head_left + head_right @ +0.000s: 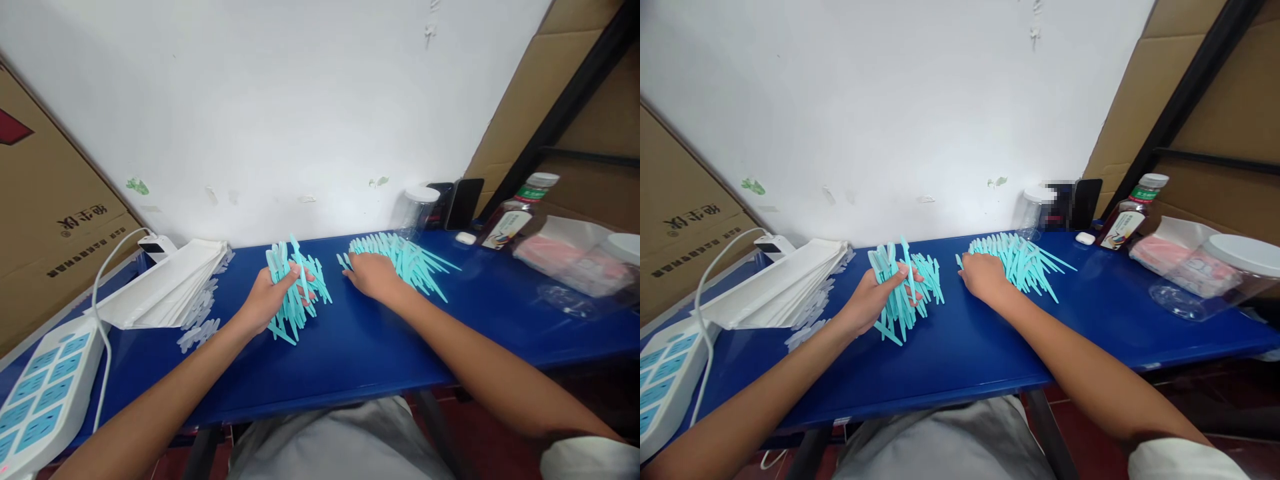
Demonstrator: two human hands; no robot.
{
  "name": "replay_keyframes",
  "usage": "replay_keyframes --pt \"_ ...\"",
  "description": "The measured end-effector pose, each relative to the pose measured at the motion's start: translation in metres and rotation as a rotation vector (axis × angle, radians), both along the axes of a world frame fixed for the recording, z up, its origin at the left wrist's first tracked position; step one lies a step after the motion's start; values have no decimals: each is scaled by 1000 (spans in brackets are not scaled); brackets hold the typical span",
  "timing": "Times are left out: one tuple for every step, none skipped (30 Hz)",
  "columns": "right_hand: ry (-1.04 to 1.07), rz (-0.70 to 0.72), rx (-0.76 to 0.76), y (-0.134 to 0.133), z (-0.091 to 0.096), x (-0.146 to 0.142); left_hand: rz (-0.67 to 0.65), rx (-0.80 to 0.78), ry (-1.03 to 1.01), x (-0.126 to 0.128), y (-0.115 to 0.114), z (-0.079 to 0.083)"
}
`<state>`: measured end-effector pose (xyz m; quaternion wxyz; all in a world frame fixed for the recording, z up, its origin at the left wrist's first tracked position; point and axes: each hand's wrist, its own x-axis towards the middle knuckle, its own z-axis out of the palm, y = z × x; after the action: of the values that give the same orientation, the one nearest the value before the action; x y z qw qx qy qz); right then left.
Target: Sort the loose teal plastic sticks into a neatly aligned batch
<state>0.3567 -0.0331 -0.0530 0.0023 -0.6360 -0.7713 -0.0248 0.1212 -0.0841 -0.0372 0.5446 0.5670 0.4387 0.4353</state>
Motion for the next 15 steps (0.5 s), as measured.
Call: replay_keyframes --pt "6 4 6 2 -2 -1 -4 -2 -6 0 0 0" --pt "13 4 9 4 -4 -1 -7 -2 -11 0 0 0" --pt "20 2 10 6 -6 -2 -10 2 -16 1 0 0" --pt "28 -1 10 9 -8 -1 -14 6 -17 1 0 0" --pt "36 -6 10 11 -10 -1 -18 8 -17 1 0 0" --pt "45 -11 10 14 -11 0 -25 7 -14 0 0 -1" --pt "54 -18 13 16 -12 2 -32 1 -12 0 0 -1" --pt "63 -25 19 18 -12 4 -39 -8 -13 0 0 -1" --pt "73 -33 27 20 -12 5 -46 -18 -17 0 0 -1" --pt "78 -40 37 20 -11 6 -53 -26 -21 0 0 -2" --pt "97 -30 48 20 -10 6 -64 -30 -24 0 0 -2" --pt "140 8 55 19 -9 5 -79 -36 -25 1 0 -2" --pt "196 66 48 16 -7 2 -98 -41 -22 1 -1 -2" --pt "283 160 33 13 -5 -2 -121 -46 -16 2 -1 -2" --pt "380 267 2 9 -4 -7 -149 -51 -7 2 -2 -2"
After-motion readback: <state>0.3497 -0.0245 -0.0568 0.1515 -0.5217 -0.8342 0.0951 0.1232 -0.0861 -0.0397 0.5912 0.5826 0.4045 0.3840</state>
